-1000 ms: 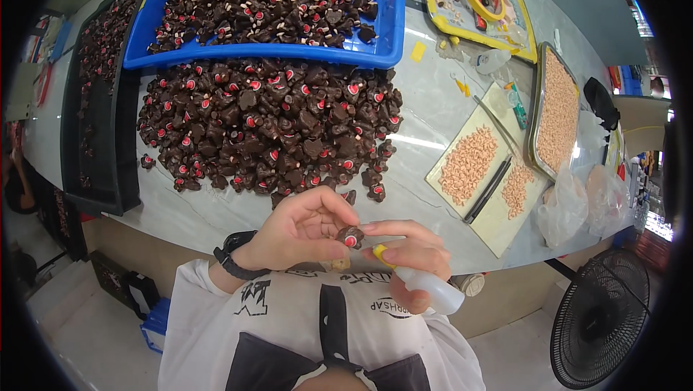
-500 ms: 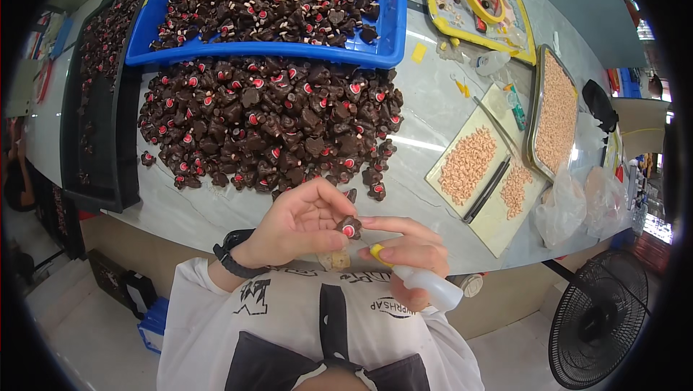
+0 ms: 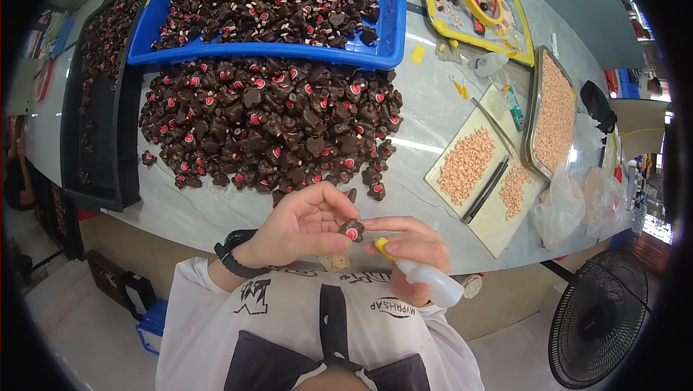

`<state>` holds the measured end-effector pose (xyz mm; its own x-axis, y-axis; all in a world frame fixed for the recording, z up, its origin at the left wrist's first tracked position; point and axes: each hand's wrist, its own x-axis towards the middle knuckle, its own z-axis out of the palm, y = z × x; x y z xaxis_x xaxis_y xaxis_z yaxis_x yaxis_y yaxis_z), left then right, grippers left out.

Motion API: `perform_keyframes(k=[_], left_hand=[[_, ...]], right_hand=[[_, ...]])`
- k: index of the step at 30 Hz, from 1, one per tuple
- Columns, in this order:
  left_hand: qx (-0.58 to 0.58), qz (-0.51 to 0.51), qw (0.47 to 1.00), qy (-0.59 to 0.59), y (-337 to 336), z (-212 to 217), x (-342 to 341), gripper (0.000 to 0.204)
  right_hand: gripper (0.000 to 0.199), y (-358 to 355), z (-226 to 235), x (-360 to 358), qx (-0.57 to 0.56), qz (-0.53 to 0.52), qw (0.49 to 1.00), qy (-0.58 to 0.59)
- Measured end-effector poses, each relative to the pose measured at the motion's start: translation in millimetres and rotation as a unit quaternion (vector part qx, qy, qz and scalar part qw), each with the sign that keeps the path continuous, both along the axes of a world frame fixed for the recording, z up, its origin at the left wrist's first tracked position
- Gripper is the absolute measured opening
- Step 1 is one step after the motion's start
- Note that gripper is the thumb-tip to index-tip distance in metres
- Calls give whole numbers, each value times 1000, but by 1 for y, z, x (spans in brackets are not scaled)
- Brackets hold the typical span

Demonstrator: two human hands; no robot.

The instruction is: The person assembles miniature figurines by applying adhesive using a needle-tip squeeze bottle and attaching small accessories to each figurine by hand.

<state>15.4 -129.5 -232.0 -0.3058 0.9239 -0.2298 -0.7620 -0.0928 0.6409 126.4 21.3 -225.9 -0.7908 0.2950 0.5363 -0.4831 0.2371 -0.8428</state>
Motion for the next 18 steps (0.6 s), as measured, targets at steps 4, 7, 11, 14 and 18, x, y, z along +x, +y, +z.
perform_keyframes(k=[4,7,11,14,18], left_hand=[[-10,-2,1000,13,1,0,0,34],[13,0,1000,9,1,-3,1,34],[20,13,1000,18,1,-3,2,33],[7,-19,1000,5,3,4,3,32],[-6,-28,999,26,5,0,5,31]], right_hand=[[48,3,3,1,26,-7,999,-28],[41,6,5,11,17,11,1000,-16],[25,36,-3,37,107,-246,963,-39],[32,77,-16,66,314,-410,833,-200],[34,73,-15,70,389,-414,780,-262]])
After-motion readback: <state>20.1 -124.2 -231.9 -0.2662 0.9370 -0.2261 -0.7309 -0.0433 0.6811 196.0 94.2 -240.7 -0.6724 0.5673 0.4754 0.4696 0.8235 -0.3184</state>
